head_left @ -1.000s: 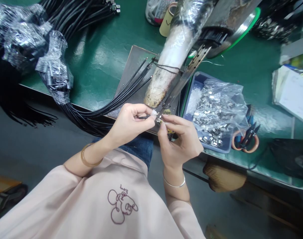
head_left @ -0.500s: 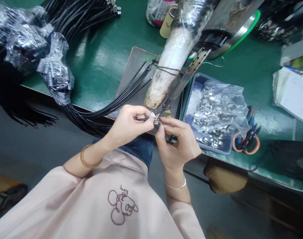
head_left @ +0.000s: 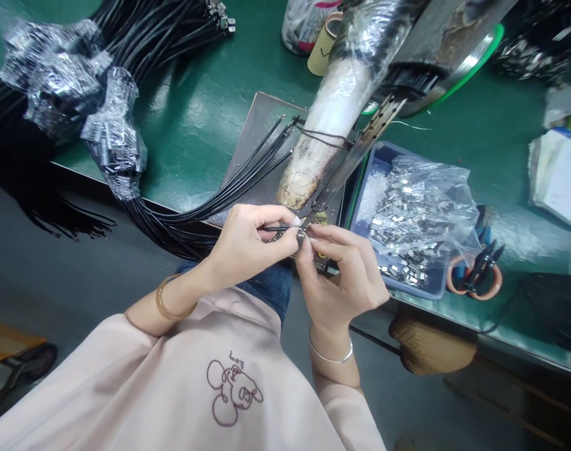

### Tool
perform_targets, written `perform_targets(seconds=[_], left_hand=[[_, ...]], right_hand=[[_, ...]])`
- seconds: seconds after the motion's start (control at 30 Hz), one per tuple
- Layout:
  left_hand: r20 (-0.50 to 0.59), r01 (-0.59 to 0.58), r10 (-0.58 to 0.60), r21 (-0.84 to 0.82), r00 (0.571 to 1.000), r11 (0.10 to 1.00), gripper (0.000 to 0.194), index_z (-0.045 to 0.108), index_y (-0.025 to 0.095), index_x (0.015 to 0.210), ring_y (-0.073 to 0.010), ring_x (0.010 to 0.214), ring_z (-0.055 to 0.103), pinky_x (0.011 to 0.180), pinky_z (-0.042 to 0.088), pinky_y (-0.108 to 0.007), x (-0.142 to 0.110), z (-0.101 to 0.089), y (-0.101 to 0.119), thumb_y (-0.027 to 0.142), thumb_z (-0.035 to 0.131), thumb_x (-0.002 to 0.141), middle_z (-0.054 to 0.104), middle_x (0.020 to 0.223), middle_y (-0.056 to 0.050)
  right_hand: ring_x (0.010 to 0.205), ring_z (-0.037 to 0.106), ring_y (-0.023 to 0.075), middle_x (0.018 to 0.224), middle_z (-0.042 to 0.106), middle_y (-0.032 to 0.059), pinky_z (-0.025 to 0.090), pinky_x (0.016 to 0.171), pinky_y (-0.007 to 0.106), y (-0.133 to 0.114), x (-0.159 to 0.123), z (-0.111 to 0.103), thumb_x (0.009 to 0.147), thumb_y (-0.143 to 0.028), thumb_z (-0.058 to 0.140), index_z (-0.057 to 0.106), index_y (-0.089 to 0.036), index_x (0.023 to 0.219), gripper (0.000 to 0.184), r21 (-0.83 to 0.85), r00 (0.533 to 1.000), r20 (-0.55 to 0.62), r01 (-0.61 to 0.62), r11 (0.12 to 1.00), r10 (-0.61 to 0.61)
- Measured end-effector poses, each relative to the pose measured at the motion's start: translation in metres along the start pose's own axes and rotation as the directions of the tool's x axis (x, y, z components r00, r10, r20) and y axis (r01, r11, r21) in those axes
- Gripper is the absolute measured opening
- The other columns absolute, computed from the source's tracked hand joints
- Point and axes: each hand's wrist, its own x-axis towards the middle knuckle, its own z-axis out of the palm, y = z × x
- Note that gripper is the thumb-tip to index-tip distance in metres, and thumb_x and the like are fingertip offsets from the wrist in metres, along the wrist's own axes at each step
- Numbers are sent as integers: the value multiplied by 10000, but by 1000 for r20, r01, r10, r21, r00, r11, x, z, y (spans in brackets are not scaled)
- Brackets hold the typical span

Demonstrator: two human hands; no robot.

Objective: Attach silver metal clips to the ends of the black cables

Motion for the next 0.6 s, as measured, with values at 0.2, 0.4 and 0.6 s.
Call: perform_targets(seconds=[0.2,0.4,0.6], left_hand=[[39,65,-64,-48,997,997,132,720,118,717,-49,518,391,460,325,-144,2,-2,-1,195,620,757,548,577,31],[82,53,-50,-28,995,998,125,714,115,731,-42,509,335,457,295,-153,0,-3,-2,168,606,764,514,577,43],[89,-80,75,64,993,995,78,701,129,803,-56,541,408,512,348,-179,-9,-4,-8,192,657,819,594,649,26]], right_hand=[[817,750,137,935,775,40,622,756,246,3,-3,-1,834,-68,700,573,-214,817,195,-4,997,53,50,999,-50],[843,750,142,927,770,22,608,744,246,5,-5,-2,858,-89,698,610,-215,922,167,44,999,42,-28,999,26],[812,724,114,853,722,-20,592,694,217,7,-5,-4,893,-103,671,618,-221,909,130,257,966,135,-249,934,221]])
